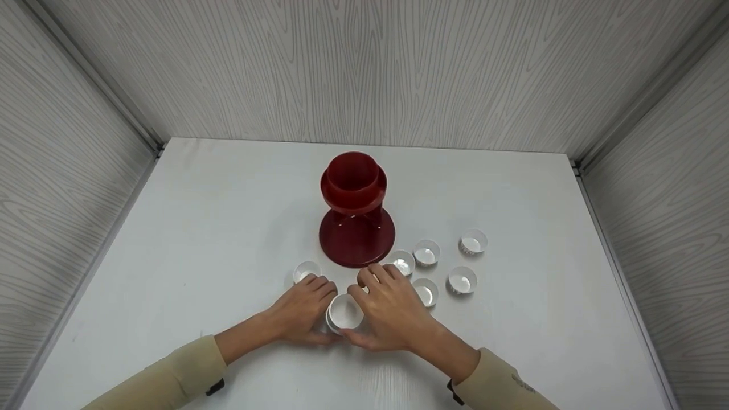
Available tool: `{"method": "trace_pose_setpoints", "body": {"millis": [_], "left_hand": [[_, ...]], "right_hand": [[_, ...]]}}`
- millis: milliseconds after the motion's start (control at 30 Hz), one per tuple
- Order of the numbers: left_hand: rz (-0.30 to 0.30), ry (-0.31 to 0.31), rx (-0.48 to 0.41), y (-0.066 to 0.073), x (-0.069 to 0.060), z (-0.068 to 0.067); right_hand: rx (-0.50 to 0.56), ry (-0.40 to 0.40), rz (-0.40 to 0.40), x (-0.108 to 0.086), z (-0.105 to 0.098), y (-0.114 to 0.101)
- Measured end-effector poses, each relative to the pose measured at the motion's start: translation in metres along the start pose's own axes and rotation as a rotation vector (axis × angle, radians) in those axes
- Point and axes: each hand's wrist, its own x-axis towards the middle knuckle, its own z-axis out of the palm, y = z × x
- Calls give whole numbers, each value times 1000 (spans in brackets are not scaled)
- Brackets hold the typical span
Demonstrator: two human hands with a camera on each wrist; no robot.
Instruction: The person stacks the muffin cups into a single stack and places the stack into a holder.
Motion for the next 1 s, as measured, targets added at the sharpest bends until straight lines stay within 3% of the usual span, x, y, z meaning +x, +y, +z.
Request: {"method": "trace_pose_setpoints", "body": {"millis": [333, 667, 1000], "left_hand": [[0, 17, 20, 1, -1, 1], [1, -17, 28, 0, -1, 1], [-5, -3, 29, 0, 0, 0]], "right_hand": [[17, -40, 0, -1, 7, -4], [10, -68, 19, -1, 12, -6], [17, -63, 35, -1, 17, -8]]}}
